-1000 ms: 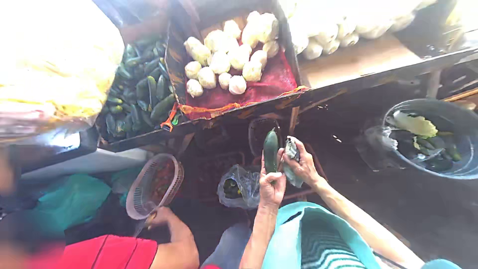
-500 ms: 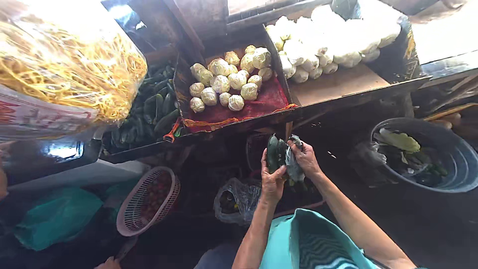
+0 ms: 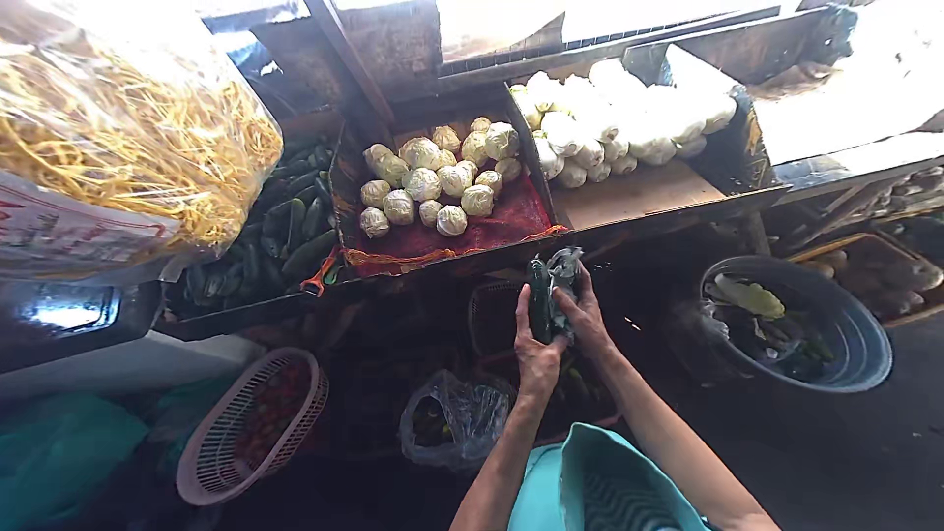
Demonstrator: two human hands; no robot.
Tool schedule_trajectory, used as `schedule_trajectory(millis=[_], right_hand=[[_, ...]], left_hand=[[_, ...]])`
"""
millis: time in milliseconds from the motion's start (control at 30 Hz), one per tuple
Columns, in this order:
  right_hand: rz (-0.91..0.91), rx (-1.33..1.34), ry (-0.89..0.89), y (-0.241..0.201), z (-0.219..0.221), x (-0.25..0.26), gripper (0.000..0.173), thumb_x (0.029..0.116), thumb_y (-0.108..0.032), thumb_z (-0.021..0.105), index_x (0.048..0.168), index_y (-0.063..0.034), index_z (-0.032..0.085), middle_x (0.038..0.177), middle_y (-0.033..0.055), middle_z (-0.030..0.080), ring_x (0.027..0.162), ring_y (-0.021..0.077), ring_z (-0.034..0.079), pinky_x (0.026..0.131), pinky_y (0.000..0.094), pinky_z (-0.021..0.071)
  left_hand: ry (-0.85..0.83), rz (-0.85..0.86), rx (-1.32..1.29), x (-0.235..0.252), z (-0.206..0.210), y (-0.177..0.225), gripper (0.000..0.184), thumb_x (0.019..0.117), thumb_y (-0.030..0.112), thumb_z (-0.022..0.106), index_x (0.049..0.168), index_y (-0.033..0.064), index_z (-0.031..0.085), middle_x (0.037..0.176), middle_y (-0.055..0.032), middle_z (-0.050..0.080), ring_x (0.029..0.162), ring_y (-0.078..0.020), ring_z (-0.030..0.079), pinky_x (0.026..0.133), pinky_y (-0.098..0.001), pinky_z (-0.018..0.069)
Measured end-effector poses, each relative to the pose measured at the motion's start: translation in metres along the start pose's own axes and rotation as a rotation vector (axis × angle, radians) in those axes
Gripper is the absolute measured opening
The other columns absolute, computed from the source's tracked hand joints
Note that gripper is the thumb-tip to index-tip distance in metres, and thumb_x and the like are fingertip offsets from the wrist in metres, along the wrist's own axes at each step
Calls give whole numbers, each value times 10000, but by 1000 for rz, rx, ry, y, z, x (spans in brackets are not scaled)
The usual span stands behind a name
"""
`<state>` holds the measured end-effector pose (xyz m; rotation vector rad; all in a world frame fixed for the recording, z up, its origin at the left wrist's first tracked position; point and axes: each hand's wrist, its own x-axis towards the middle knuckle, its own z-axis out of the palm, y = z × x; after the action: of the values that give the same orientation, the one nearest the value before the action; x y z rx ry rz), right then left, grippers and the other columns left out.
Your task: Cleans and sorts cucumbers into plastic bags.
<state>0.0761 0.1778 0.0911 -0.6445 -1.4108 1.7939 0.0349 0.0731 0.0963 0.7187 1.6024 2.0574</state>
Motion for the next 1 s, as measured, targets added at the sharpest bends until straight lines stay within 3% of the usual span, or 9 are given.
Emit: schedule_trajectory(millis=[100, 233, 367, 567, 633, 700, 767, 900, 1000], right_hand=[[6, 18, 160, -2, 1, 2, 362, 1070, -174, 431, 1379, 14, 419, 1026, 31, 658, 869, 35, 676, 789, 237, 600], [198, 323, 187, -1, -10, -8, 414, 1122, -221, 216, 1446, -58, 417, 1108, 31, 660, 965, 62, 666, 832, 265, 585], [366, 702, 73, 2, -29, -10, 501, 1106, -350, 159, 1048, -136, 608, 841, 25, 714, 766, 118, 704, 683, 322, 613], [430, 589, -11, -16, -38, -4, 514, 1107, -289, 154, 971, -128, 623, 792, 21, 709, 739, 87, 696, 671, 284, 607], [488, 523, -50, -13, -39, -2, 493, 1113, -337, 193, 1028, -135, 634, 832, 24, 722, 769, 93, 705, 687, 290, 611], [471, 294, -92, -8, -34, -2, 243, 1075, -186, 423, 1275, -111, 538, 952, 44, 709, 829, 112, 704, 730, 297, 616], [429, 99, -40, -3, -24, -3, 478, 945, -39, 646, 1387, -48, 463, 1019, 94, 684, 823, 140, 702, 727, 302, 617], [360, 186, 116, 13, -20, -6, 409, 975, -14, 584, 1369, -24, 477, 958, 76, 691, 777, 111, 702, 698, 269, 613], [420, 313, 206, 23, -26, -4, 349, 1053, -101, 504, 1392, -66, 429, 972, 82, 691, 819, 132, 711, 717, 306, 620]], left_hand=[[-49, -166, -221, -1, -1, 4, 946, 791, -108, 700, 1597, 31, 225, 1473, -182, 496, 1236, -193, 602, 997, -333, 551], [-17, -377, -408, -1, -4, -10, 1017, 778, -157, 692, 1617, 134, 195, 1468, -209, 481, 1144, -277, 643, 871, -423, 607], [-12, -523, -634, -2, -15, -17, 962, 808, -189, 600, 1595, 199, 206, 1330, -163, 575, 967, -241, 694, 756, -384, 618], [-60, -532, -644, -1, -30, -25, 1075, 716, -225, 632, 1604, 202, 201, 1381, -171, 562, 1038, -289, 692, 797, -444, 626], [-37, -477, -546, -1, -29, -26, 1054, 709, -236, 647, 1597, 154, 236, 1416, -179, 538, 1076, -280, 676, 822, -436, 621], [-54, -371, -377, 0, -27, -29, 1032, 689, -216, 674, 1590, 74, 261, 1456, -174, 514, 1158, -228, 642, 914, -386, 592], [-82, -297, -234, -1, -25, -29, 995, 682, -195, 688, 1572, 21, 299, 1467, -174, 515, 1203, -196, 620, 979, -352, 560], [-84, -267, -130, -2, -22, -25, 926, 745, -149, 704, 1567, 10, 310, 1486, -189, 496, 1257, -190, 591, 1026, -332, 531], [-6, -272, -157, -1, -21, -24, 847, 820, -95, 666, 1570, 29, 290, 1362, -181, 575, 1119, -191, 642, 932, -317, 555]])
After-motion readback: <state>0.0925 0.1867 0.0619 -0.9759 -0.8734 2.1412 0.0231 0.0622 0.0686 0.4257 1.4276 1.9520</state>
